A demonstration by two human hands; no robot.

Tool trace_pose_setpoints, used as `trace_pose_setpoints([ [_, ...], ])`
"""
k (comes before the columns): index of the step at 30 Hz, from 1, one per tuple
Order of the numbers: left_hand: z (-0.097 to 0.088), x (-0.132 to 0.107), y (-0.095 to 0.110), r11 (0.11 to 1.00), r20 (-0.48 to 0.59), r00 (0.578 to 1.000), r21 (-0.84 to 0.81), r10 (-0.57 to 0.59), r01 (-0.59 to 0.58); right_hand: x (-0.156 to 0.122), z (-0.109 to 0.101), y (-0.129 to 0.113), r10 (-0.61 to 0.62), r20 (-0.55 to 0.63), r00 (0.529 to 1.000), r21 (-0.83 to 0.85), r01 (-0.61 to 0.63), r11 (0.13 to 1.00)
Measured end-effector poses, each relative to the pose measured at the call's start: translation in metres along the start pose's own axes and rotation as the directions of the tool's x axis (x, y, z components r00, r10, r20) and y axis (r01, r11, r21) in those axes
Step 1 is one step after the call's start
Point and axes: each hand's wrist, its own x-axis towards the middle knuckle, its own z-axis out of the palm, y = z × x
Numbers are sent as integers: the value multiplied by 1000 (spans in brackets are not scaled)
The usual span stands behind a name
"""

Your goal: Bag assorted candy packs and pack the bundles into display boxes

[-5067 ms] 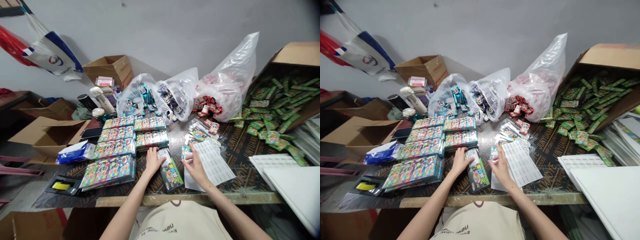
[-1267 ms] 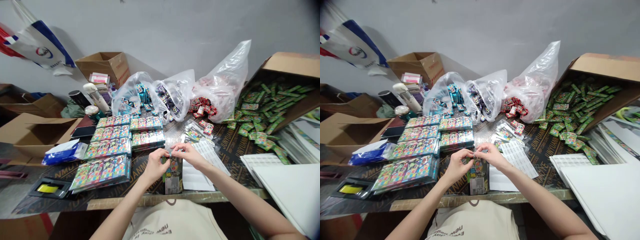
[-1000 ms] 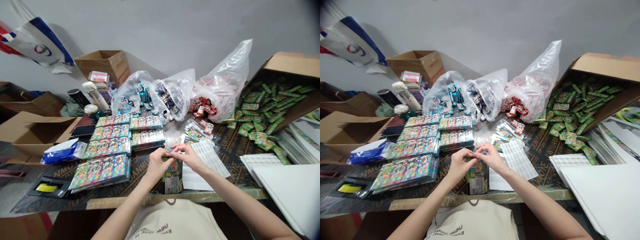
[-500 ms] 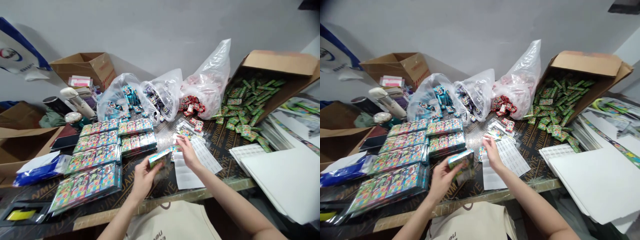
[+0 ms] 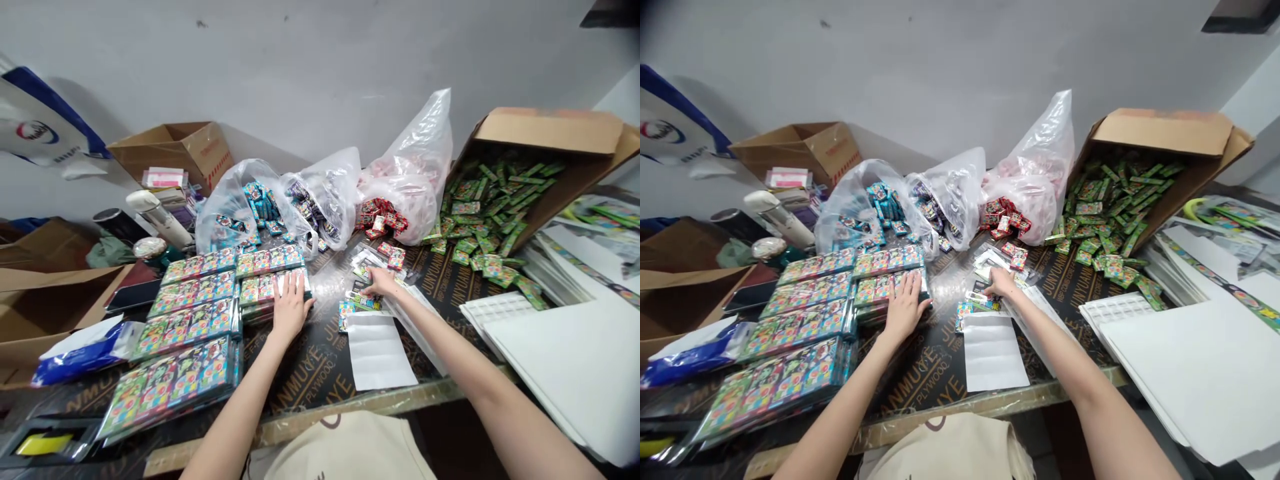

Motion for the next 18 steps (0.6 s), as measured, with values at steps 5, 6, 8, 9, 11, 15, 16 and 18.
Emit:
trace_pose_setpoints([
  [5,-18,-8,15,941,-43,998,-335,-56,39,17,-28,-18,-75,-120,990,318,109,942],
  [6,-21,-9,19,897,-29,996,-439,-82,61,19,-36,-26,-78,-183,980,376,143,916],
  [8,-29,-8,26,755,24,990,-644,-139,121,18,-48,-45,-69,-304,950,462,210,862],
  [9,-33,-7,29,655,61,986,-741,-155,149,14,-51,-56,-62,-342,938,503,238,830],
  [11,-44,-6,37,388,151,980,-902,-126,189,-3,-49,-79,-48,-331,942,634,260,729],
  [15,-59,-16,59,-193,367,927,-907,75,375,-59,-12,-117,-33,-129,991,869,129,478],
  [16,-59,-21,64,-292,428,900,-852,87,434,-73,-1,-123,-8,-135,991,871,123,476],
  [18,-56,-34,71,-452,528,848,-745,49,491,-97,17,-130,39,-252,967,821,193,537],
])
